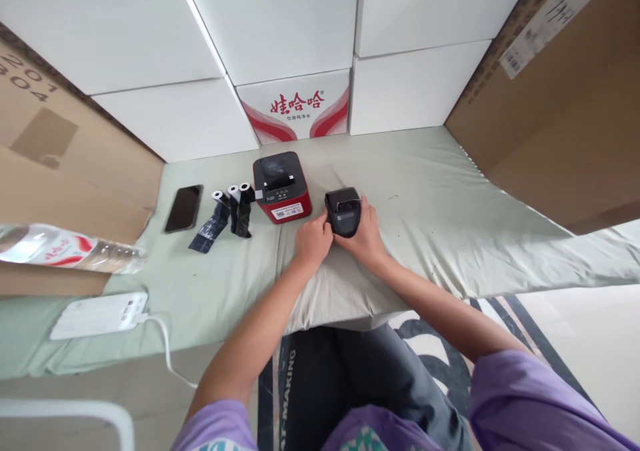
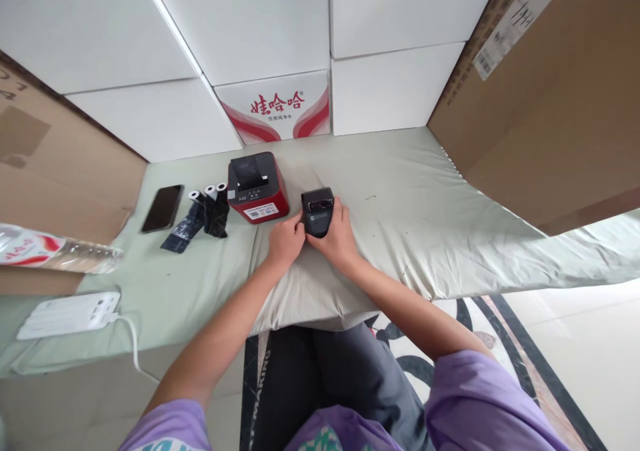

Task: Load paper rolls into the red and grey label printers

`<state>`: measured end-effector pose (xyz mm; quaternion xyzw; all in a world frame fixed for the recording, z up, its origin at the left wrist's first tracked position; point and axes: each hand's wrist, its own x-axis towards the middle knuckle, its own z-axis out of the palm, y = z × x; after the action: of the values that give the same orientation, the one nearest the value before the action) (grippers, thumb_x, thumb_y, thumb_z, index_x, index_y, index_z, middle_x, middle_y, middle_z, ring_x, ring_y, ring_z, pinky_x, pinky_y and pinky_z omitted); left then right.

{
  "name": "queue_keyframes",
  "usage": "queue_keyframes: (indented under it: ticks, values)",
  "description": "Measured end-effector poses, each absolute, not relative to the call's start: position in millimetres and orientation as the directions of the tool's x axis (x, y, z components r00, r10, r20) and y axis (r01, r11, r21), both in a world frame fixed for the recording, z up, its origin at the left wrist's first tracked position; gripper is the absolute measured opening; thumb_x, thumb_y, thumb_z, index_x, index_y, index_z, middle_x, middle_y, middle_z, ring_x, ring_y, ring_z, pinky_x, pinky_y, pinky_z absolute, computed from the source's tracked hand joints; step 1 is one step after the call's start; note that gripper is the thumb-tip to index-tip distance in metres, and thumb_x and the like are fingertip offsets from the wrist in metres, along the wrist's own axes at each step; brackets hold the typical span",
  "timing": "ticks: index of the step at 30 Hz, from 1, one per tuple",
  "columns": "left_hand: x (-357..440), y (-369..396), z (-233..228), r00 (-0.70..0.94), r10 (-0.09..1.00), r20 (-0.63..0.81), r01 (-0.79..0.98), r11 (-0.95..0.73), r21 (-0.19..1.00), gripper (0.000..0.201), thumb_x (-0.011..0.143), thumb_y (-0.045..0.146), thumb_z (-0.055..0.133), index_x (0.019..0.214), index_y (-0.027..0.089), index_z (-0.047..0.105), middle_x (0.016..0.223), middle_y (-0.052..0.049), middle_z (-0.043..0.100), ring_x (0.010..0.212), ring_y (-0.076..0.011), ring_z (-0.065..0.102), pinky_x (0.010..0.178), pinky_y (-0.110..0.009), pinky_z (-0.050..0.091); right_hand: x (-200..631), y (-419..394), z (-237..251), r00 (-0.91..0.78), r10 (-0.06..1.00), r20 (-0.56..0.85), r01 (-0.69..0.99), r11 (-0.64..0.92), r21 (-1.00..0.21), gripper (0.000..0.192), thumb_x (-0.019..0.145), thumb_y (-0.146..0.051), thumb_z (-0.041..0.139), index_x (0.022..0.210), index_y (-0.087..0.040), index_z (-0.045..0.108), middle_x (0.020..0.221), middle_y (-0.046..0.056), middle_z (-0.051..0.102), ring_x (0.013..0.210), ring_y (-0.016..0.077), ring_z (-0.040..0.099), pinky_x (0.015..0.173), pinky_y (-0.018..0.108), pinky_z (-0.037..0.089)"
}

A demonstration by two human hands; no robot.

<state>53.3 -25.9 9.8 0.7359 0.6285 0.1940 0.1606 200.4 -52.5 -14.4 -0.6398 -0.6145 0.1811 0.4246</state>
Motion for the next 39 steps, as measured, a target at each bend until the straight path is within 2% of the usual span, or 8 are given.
queue_keyframes:
  ticks: [6,13,19,25,28,33,36,39]
  values:
    - [51,-25,11,0.098,0.968,0.233,0.789,-0.218,0.575,0.036,0.094,0.018,0.051,0.124,0.018,0.072,0.112,-0.011,0.078,0.101,-0.0259,0.073,0.088,-0.033,0.052,202,-52,-13,0.165,0.944,0.284,0.625,0.123,-0.771,0.125,0.071,-0.056,0.082,0.165,-0.014,0.011,0.148,0.026,0.047,0.141,0.0428,0.047,0.114,0.063,0.044]
    - [43,-17,8,0.180,0.921,0.345,0.674,-0.371,0.639,0.039,0.097,0.015,0.045,0.124,0.015,0.073,0.111,-0.010,0.075,0.097,-0.0206,0.070,0.089,-0.029,0.052,203,-54,-14,0.165,0.942,0.293,0.637,0.125,-0.761,0.125,0.069,-0.047,0.085,0.165,-0.012,0.012,0.148,0.026,0.046,0.141,0.0414,0.048,0.115,0.059,0.044]
    - [43,-4,1,0.221,0.937,0.271,0.600,-0.349,0.720,0.053,0.100,0.017,0.040,0.151,0.018,0.057,0.122,-0.010,0.073,0.111,-0.0219,0.069,0.100,-0.032,0.052,198,-59,-11,0.169,0.947,0.274,0.662,0.097,-0.743,0.130,0.065,-0.045,0.088,0.166,-0.016,0.011,0.140,0.024,0.052,0.132,0.0452,0.053,0.104,0.062,0.051]
    - [47,3,-3,0.186,0.960,0.211,0.588,-0.281,0.758,0.052,0.103,0.025,0.041,0.153,0.016,0.054,0.147,-0.013,0.064,0.136,-0.0247,0.061,0.116,-0.037,0.046,196,-61,-10,0.167,0.950,0.262,0.676,0.083,-0.733,0.132,0.062,-0.041,0.089,0.166,-0.016,0.012,0.137,0.024,0.053,0.130,0.0466,0.054,0.102,0.063,0.052]
    - [47,1,-2,0.182,0.959,0.217,0.583,-0.283,0.762,0.052,0.103,0.023,0.042,0.153,0.018,0.054,0.151,-0.011,0.061,0.140,-0.0242,0.058,0.118,-0.037,0.044,196,-61,-10,0.165,0.950,0.267,0.673,0.089,-0.734,0.132,0.062,-0.040,0.089,0.166,-0.018,0.011,0.138,0.023,0.052,0.130,0.0460,0.054,0.103,0.064,0.052]
    - [46,-5,7,0.203,0.940,0.274,0.617,-0.340,0.710,0.048,0.103,0.025,0.047,0.148,0.018,0.059,0.132,-0.013,0.071,0.118,-0.0243,0.068,0.104,-0.036,0.051,195,-61,-9,0.161,0.955,0.249,0.677,0.076,-0.732,0.133,0.062,-0.038,0.090,0.166,-0.015,0.010,0.141,0.025,0.050,0.133,0.0454,0.052,0.105,0.061,0.052]
    - [46,-2,21,0.268,0.920,0.287,0.665,-0.392,0.635,0.037,0.101,0.025,0.051,0.130,0.018,0.073,0.115,-0.011,0.075,0.105,-0.0229,0.071,0.094,-0.032,0.053,195,-61,-9,0.154,0.954,0.258,0.677,0.088,-0.731,0.133,0.062,-0.038,0.090,0.165,-0.013,0.011,0.141,0.025,0.050,0.134,0.0450,0.051,0.108,0.061,0.050]
    - [48,11,42,0.357,0.918,0.174,0.744,-0.392,0.541,0.027,0.096,0.023,0.059,0.111,0.022,0.082,0.108,-0.009,0.078,0.098,-0.0241,0.072,0.088,-0.032,0.054,196,-61,-11,0.149,0.951,0.272,0.667,0.106,-0.738,0.133,0.064,-0.042,0.089,0.166,-0.016,0.008,0.140,0.023,0.050,0.133,0.0447,0.052,0.109,0.063,0.049]
